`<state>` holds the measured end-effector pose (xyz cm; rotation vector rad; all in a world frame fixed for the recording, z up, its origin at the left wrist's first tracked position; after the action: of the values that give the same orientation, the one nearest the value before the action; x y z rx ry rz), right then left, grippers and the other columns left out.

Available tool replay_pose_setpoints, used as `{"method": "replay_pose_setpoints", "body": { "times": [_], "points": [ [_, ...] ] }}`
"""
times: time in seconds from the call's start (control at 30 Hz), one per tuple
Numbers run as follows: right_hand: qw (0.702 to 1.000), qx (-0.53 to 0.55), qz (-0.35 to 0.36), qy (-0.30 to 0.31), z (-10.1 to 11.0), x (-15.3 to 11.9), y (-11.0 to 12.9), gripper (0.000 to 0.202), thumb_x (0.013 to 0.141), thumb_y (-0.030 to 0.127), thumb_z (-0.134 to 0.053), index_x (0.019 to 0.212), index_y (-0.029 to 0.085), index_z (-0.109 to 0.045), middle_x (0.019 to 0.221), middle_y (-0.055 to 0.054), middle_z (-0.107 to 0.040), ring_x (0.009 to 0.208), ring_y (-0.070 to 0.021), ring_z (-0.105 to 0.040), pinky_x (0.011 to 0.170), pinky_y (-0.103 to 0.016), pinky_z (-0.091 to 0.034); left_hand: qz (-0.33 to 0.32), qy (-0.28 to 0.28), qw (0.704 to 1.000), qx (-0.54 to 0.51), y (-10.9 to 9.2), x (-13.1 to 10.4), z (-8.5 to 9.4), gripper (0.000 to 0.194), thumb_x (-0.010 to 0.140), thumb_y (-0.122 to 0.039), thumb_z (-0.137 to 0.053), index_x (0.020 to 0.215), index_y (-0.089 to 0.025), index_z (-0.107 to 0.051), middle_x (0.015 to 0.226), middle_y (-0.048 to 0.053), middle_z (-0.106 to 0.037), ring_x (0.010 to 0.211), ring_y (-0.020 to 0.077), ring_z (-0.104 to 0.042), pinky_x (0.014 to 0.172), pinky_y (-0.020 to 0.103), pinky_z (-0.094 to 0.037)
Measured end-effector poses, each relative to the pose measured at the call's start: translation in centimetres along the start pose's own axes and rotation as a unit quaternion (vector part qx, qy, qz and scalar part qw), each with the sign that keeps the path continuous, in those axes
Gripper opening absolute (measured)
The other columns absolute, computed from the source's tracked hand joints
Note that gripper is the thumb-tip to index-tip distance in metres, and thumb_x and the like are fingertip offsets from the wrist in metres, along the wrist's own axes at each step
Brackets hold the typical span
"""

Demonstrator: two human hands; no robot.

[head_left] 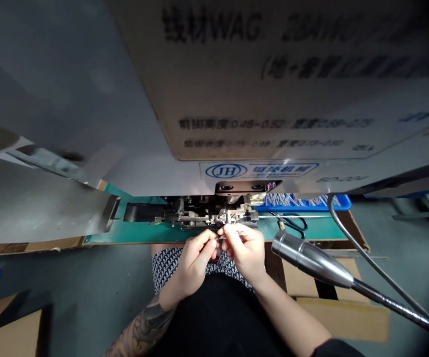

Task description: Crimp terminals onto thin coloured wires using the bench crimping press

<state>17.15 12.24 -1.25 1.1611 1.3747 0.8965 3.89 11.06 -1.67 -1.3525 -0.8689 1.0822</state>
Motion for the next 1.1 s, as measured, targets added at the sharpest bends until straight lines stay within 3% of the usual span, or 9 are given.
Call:
{"method": "replay_pose_setpoints", "body": {
  "times": [0.17, 0.43, 0.87, 0.93, 1.0, 1.1],
  "points": [
    [1.000, 0.016, -0.003, 0.008, -0.5, 0.6, 0.1, 0.040, 0.098, 0.050, -0.077, 0.075, 0.017, -0.074, 0.052, 0.004, -0.057, 0.043, -0.0081, -0.043, 0.044, -0.021, -0.038, -0.003, -0.023, 0.998, 0.053, -0.2, 0.1, 0.3, 0.038, 0.114, -0.039, -0.047, 0.082, -0.020, -0.053, 0.070, -0.002, -0.054, 0.065, 0.0141, -0.050, 0.065, 0.028, -0.039],
    [1.000, 0.012, -0.005, 0.012, -0.5, 0.9, -0.2, 0.046, 0.097, 0.051, -0.077, 0.065, 0.019, -0.068, 0.050, 0.004, -0.056, 0.043, -0.0089, -0.042, 0.045, -0.022, -0.038, -0.015, -0.036, 0.996, 0.075, 0.0, 0.0, 0.4, 0.036, 0.115, -0.038, -0.045, 0.089, -0.019, -0.060, 0.072, -0.002, -0.062, 0.065, 0.0132, -0.054, 0.065, 0.026, -0.039],
    [1.000, 0.024, -0.018, 0.004, -0.8, 0.8, -0.4, 0.041, 0.096, 0.053, -0.078, 0.075, 0.018, -0.076, 0.054, 0.002, -0.061, 0.042, -0.0096, -0.046, 0.043, -0.023, -0.039, -0.020, -0.039, 0.994, 0.103, -0.4, 0.1, 0.7, 0.036, 0.115, -0.038, -0.043, 0.089, -0.020, -0.060, 0.080, 0.002, -0.069, 0.072, 0.0159, -0.062, 0.071, 0.028, -0.045],
    [0.999, 0.027, -0.025, 0.037, -1.2, 0.8, -0.5, 0.042, 0.095, 0.052, -0.080, 0.071, 0.018, -0.074, 0.053, 0.002, -0.062, 0.041, -0.0090, -0.045, 0.042, -0.022, -0.038, -0.016, -0.022, 0.997, 0.074, -0.1, 0.1, 0.6, 0.036, 0.114, -0.040, -0.046, 0.088, -0.020, -0.060, 0.080, 0.004, -0.068, 0.073, 0.0174, -0.062, 0.071, 0.030, -0.046],
    [0.996, 0.035, -0.037, 0.074, -1.6, 0.8, -0.8, 0.043, 0.094, 0.050, -0.081, 0.066, 0.018, -0.072, 0.050, 0.002, -0.060, 0.040, -0.0078, -0.044, 0.041, -0.021, -0.036, 0.024, 0.001, 0.999, -0.022, 1.0, 0.2, 0.4, 0.034, 0.111, -0.044, -0.053, 0.090, -0.019, -0.063, 0.076, 0.003, -0.062, 0.069, 0.0166, -0.056, 0.065, 0.030, -0.043],
    [0.992, 0.060, -0.050, 0.102, -1.7, 0.8, -1.3, 0.041, 0.095, 0.050, -0.080, 0.070, 0.017, -0.075, 0.049, 0.003, -0.060, 0.038, -0.0067, -0.043, 0.040, -0.020, -0.032, 0.137, 0.048, 0.966, -0.215, 3.4, 0.1, -0.8, 0.032, 0.102, -0.047, -0.062, 0.087, -0.019, -0.061, 0.065, -0.005, -0.040, 0.055, 0.0105, -0.031, 0.051, 0.026, -0.025]
  ]
}}
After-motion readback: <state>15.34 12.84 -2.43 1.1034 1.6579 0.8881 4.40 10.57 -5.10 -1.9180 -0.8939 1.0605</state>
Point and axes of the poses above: each hand's wrist, its own x-axis towards the middle knuckle, its own z-axis out of the back of the hand, y = z × x, the point moved 10 cm from there along x, towards the middle knuckle
